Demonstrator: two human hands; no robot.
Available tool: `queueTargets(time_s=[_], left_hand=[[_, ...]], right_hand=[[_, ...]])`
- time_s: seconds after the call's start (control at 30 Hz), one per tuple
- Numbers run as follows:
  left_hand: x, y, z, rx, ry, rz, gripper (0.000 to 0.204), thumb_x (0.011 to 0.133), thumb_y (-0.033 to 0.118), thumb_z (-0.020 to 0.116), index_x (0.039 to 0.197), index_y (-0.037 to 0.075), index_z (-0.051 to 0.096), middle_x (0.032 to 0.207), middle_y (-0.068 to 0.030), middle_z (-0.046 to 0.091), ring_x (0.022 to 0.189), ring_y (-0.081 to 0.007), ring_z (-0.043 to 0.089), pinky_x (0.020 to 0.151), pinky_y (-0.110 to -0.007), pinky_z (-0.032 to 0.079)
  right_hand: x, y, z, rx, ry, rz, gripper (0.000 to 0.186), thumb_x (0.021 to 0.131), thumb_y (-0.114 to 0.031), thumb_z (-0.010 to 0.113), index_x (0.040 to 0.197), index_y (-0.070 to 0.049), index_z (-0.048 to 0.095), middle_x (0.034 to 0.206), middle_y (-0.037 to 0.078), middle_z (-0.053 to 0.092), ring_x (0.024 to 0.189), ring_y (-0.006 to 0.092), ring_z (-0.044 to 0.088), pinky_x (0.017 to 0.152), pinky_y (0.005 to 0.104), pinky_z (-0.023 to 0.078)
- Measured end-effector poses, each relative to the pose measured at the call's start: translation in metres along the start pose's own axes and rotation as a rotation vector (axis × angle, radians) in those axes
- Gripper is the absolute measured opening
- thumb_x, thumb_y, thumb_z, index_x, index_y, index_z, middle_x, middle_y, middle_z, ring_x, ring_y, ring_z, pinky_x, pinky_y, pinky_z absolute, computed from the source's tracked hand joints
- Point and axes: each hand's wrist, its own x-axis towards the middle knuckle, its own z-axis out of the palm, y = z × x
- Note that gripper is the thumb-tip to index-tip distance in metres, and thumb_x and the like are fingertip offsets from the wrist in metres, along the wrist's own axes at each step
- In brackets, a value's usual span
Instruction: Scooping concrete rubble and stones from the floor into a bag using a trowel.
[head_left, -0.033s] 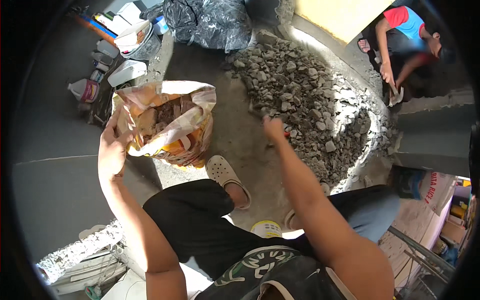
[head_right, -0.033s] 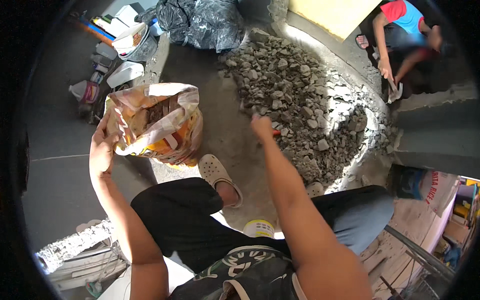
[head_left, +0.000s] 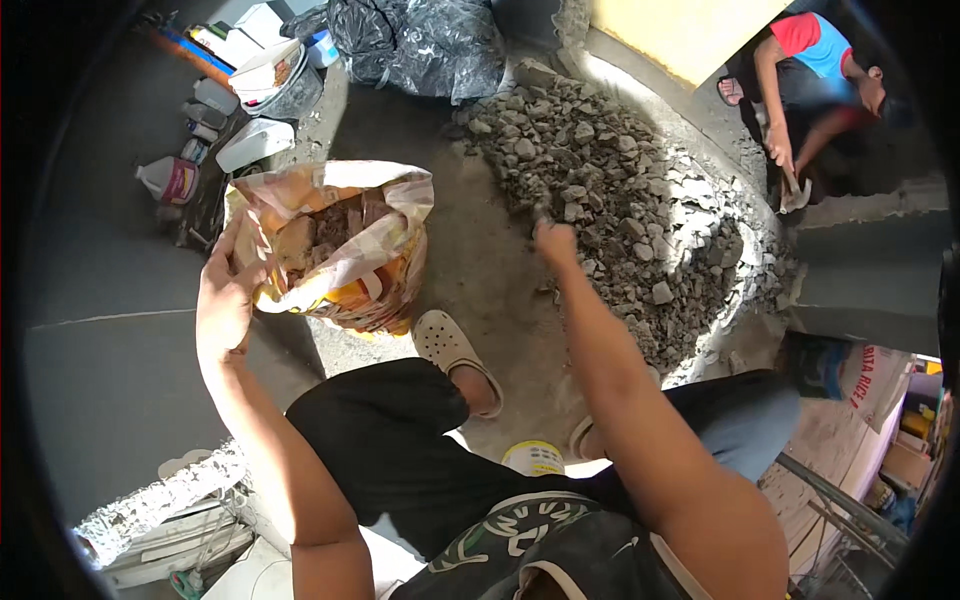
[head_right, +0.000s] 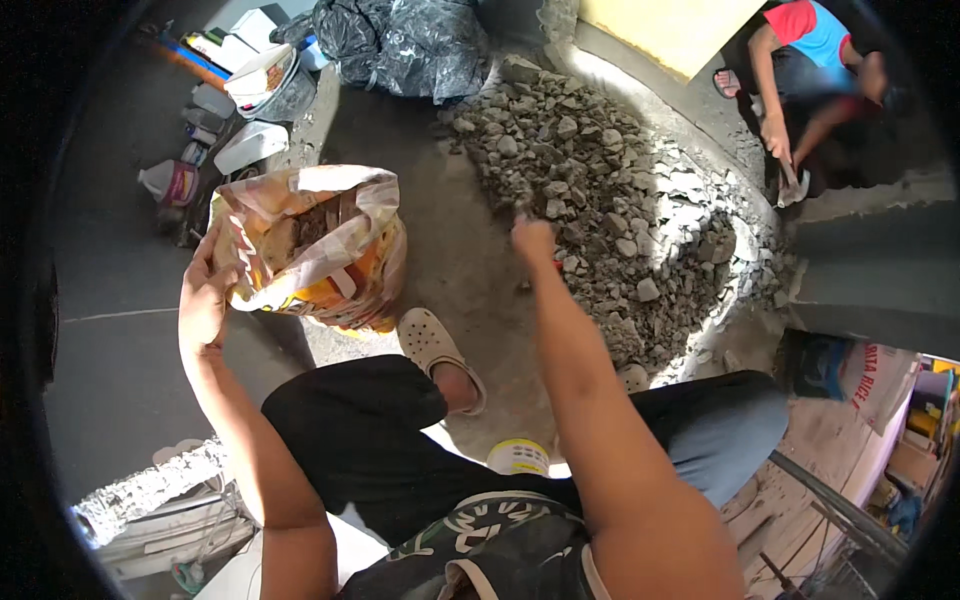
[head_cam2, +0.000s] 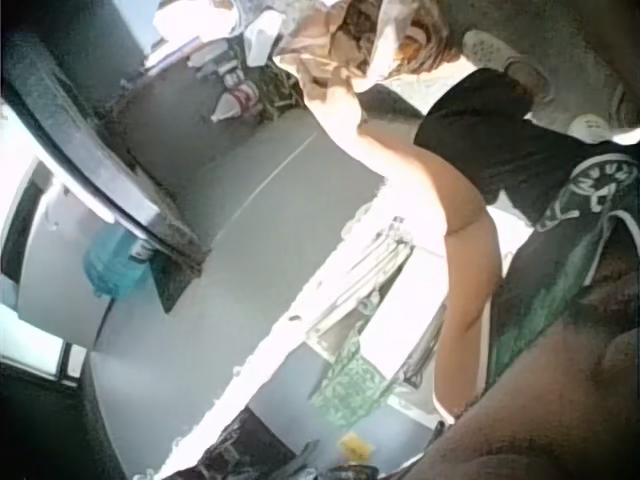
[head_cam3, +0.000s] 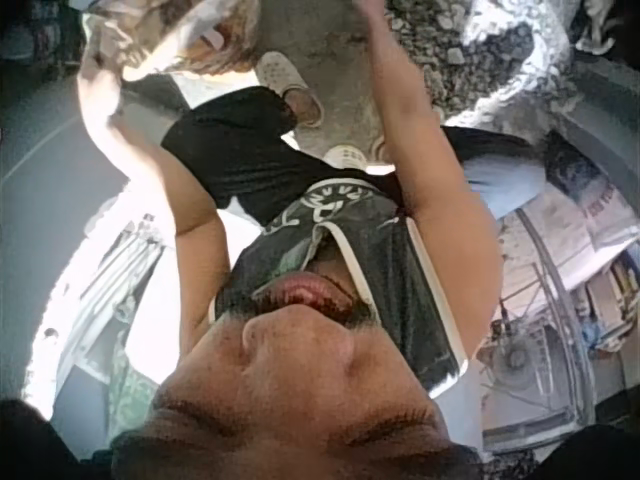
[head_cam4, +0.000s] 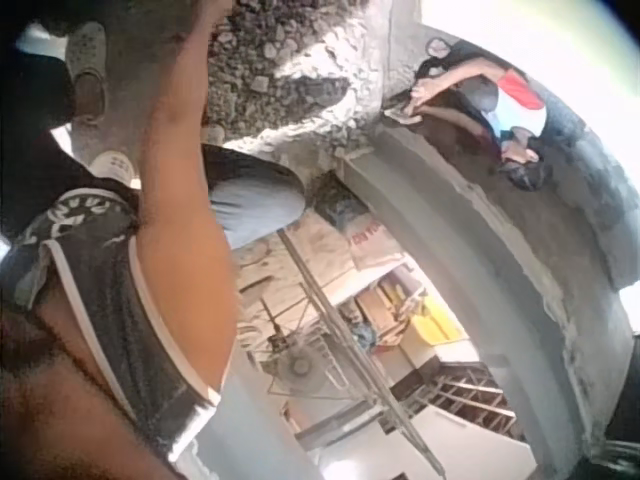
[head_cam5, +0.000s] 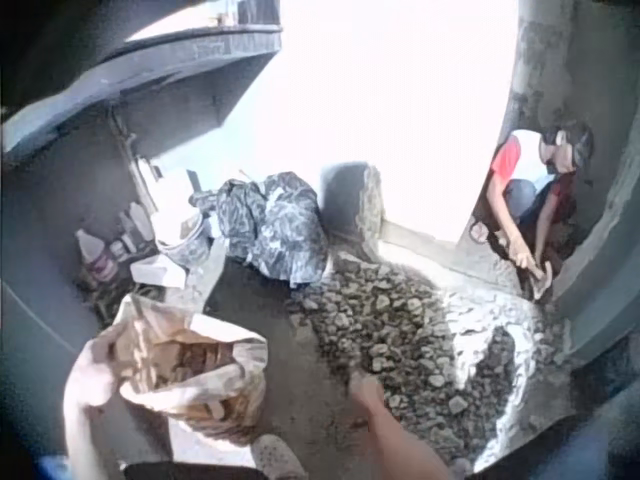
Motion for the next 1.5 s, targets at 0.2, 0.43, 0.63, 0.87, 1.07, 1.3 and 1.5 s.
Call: queueTargets(time_s=[0.2, 0.43, 0.63, 0.87, 1.07, 1.3, 1.5], left_hand=[[0.0, 0.009, 0.011, 0.034, 0.03, -0.003, 0.074, 0.075, -0.008, 0.051, 0.147, -0.005, 0.035, 0.133, -0.0183, 0.054, 0.117, -0.0215, 0.057, 0.102, -0.031, 0.042], [0.007, 0.01, 0.012, 0.07, -0.018, -0.01, 0.073, 0.074, -0.007, 0.053, 0.146, -0.003, 0.039, 0.135, -0.0191, 0.053, 0.121, -0.0216, 0.055, 0.105, -0.031, 0.039], [0.003, 0.007, -0.003, 0.109, -0.017, -0.006, 0.075, 0.073, -0.006, 0.055, 0.146, -0.004, 0.038, 0.134, -0.019, 0.054, 0.119, -0.0218, 0.055, 0.104, -0.031, 0.039], [-0.001, 0.005, -0.005, 0.113, 0.006, 0.043, 0.074, 0.072, -0.002, 0.059, 0.144, -0.004, 0.041, 0.133, -0.0225, 0.056, 0.119, -0.0255, 0.056, 0.102, -0.031, 0.04], [0.007, 0.002, -0.006, 0.314, 0.09, 0.114, 0.08, 0.068, 0.007, 0.064, 0.143, -0.006, 0.04, 0.118, -0.0233, 0.065, 0.099, -0.0208, 0.064, 0.087, -0.03, 0.048], [0.004, 0.005, -0.002, 0.205, 0.087, 0.08, 0.078, 0.069, 0.007, 0.064, 0.143, -0.004, 0.041, 0.111, -0.0195, 0.063, 0.093, -0.0229, 0.061, 0.081, -0.032, 0.048], [0.001, 0.006, -0.007, 0.158, 0.098, 0.001, 0.084, 0.072, 0.001, 0.063, 0.149, -0.005, 0.031, 0.125, -0.0211, 0.059, 0.102, -0.0234, 0.06, 0.088, -0.032, 0.047]], right_hand=[[0.026, 0.007, -0.002, -0.185, 0.176, -0.03, 0.055, 0.095, -0.044, 0.055, 0.109, 0.01, 0.063, 0.107, 0.027, 0.066, 0.099, 0.0411, 0.064, 0.078, 0.0493, 0.051], [0.014, 0.02, -0.023, -0.173, 0.103, -0.059, 0.06, 0.094, -0.049, 0.055, 0.12, 0.004, 0.061, 0.118, 0.025, 0.062, 0.11, 0.0384, 0.06, 0.09, 0.0483, 0.048], [-0.024, -0.027, -0.057, -0.206, -0.07, -0.186, 0.058, 0.091, -0.047, 0.06, 0.119, 0.004, 0.062, 0.112, 0.025, 0.065, 0.099, 0.0368, 0.064, 0.087, 0.0455, 0.049], [-0.072, -0.099, -0.131, -0.167, 0.097, -0.368, 0.044, 0.091, -0.038, 0.065, 0.081, 0.004, 0.068, 0.063, 0.011, 0.063, 0.055, 0.0189, 0.061, 0.057, 0.0373, 0.049], [-0.17, -0.185, -0.186, -0.337, 0.049, -0.447, 0.047, 0.09, -0.045, 0.066, 0.087, 0.002, 0.071, 0.062, 0.007, 0.062, 0.051, 0.015, 0.057, 0.053, 0.0337, 0.048], [-0.249, -0.242, -0.156, -0.373, -0.139, -0.664, 0.045, 0.091, -0.044, 0.065, 0.093, 0.001, 0.069, 0.064, 0.004, 0.061, 0.053, 0.0121, 0.056, 0.05, 0.0312, 0.045], [-0.273, -0.219, -0.062, -0.676, -0.093, -1.133, 0.031, 0.087, -0.028, 0.065, 0.106, -0.004, 0.069, 0.082, 0.016, 0.07, 0.078, 0.0322, 0.068, 0.073, 0.0434, 0.053]])
